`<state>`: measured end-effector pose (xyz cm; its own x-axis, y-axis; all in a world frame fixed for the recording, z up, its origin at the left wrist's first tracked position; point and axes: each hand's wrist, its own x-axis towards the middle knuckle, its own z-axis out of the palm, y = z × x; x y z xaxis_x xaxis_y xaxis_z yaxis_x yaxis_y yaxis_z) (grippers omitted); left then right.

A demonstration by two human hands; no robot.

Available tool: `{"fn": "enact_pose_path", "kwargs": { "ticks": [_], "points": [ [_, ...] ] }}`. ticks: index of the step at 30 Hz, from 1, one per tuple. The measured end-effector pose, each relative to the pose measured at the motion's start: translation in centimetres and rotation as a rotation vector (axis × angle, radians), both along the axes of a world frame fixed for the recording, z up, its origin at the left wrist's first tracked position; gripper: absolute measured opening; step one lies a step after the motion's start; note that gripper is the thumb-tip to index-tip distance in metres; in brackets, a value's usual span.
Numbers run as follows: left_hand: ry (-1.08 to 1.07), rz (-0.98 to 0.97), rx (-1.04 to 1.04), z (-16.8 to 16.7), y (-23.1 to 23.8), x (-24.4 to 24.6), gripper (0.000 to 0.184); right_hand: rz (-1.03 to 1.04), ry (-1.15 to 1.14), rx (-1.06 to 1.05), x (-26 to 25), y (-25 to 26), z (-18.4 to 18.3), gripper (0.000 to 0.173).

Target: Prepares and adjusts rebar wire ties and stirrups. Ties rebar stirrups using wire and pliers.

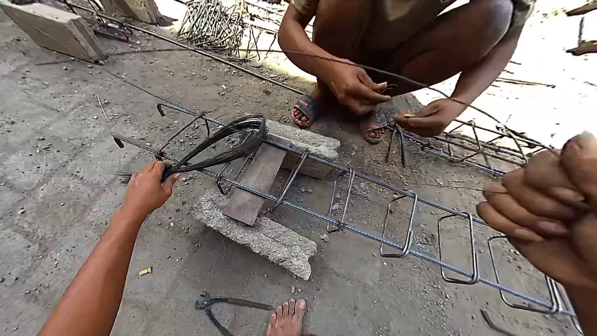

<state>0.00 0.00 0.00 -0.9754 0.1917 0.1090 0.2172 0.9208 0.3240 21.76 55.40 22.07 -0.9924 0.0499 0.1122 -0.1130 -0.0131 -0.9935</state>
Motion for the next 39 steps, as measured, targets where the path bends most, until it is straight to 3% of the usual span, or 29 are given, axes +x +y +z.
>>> {"fn": "enact_pose_path", "kwargs": {
  "ticks": [4,8,11,13,15,16,19,20,24,26,29,31,34,39],
  "points": [
    [-0.027,0.081,-0.06,0.8,0.7,0.4,0.038,-0.018,-0.05,-0.214,0.3,-4.4,-6.5,0.05],
    [-0.008,0.2,0.08,3.9,2.2,4.7,0.06,0.015,-0.122,-0.556,1.0,-8.6,-12.9,0.048],
    [-0.08,0.188,0.552,7.2,7.9,13.2,0.077,0.059,-0.141,-0.666,2.1,-13.4,-16.3,0.046],
    [-0.281,0.049,0.955,7.3,12.7,18.2,0.113,0.09,-0.135,-0.619,3.3,-16.7,-18.4,0.039],
    [-0.393,-0.033,1.22,7.1,16.5,20.7,0.127,0.11,-0.14,-0.515,4.8,-19.0,-20.6,0.035],
    [-0.383,-0.021,1.304,7.3,17.8,21.2,0.121,0.123,-0.143,-0.46,5.6,-19.7,-21.5,0.034],
    [-0.127,0.131,1.329,8.6,20.3,20.8,0.06,0.208,-0.099,-0.275,7.3,-20.0,-23.2,0.037],
    [-0.045,0.155,1.314,9.1,20.8,20.6,0.051,0.246,-0.105,-0.254,7.6,-19.7,-23.6,0.038],
    [0.063,0.167,1.439,9.7,23.2,20.4,0.054,0.459,-0.143,-0.16,8.3,-17.1,-24.6,0.039],
    [0.061,0.187,1.502,9.3,24.5,20.4,0.056,0.486,-0.132,-0.015,8.0,-15.4,-24.4,0.04],
    [-0.069,0.172,1.508,7.9,26.7,21.2,0.057,0.336,-0.017,0.344,7.3,-11.9,-23.0,0.041],
    [-0.212,0.137,1.458,6.2,28.6,22.7,0.056,0.145,0.081,0.441,6.9,-10.1,-21.3,0.046],
    [-0.428,0.026,1.307,3.2,31.7,25.6,0.046,0.074,0.096,0.3,6.4,-9.4,-18.8,0.062],
    [-0.483,-0.167,1.121,-1.0,34.3,28.7,0.038,-0.192,0.034,0.17,5.3,-10.8,-18.0,0.052]
  ]
}}
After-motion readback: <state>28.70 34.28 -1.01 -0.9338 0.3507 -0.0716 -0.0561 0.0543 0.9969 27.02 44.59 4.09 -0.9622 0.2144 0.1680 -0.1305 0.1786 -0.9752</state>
